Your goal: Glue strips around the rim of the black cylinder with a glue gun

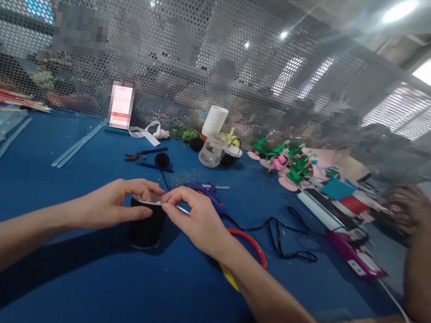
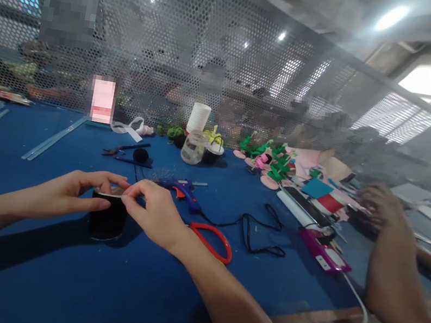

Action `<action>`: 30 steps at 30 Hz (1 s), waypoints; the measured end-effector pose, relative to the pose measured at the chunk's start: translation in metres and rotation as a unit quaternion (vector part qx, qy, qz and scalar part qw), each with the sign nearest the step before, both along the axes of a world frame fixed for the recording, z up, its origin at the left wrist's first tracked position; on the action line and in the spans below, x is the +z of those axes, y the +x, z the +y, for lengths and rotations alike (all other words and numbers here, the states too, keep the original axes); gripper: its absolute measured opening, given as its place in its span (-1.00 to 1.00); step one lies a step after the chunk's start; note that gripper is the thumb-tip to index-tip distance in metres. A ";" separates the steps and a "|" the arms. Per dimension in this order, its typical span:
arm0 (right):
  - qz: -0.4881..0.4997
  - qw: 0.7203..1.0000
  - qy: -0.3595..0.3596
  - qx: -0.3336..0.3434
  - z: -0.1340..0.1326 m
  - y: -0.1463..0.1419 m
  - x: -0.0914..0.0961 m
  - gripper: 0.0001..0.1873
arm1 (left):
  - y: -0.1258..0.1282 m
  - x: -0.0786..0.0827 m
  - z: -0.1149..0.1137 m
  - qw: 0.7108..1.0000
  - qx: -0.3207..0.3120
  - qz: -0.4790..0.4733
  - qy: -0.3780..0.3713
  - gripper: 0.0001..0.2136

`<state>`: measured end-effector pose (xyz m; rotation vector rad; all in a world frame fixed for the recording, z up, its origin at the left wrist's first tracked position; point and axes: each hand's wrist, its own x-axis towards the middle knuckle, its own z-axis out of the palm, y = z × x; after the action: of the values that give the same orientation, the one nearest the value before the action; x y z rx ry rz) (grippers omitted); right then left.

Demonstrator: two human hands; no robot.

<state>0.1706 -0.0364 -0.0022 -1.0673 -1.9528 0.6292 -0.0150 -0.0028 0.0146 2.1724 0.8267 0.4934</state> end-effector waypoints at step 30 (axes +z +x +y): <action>-0.060 0.994 0.093 0.006 -0.008 -0.005 0.001 -0.83 | 0.007 -0.002 -0.012 0.998 0.039 -0.037 0.037 -0.91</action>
<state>0.1652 -0.0440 -0.0008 -0.9971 -2.0780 0.3889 -0.0078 -0.0144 0.0121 2.1820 0.8673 0.6499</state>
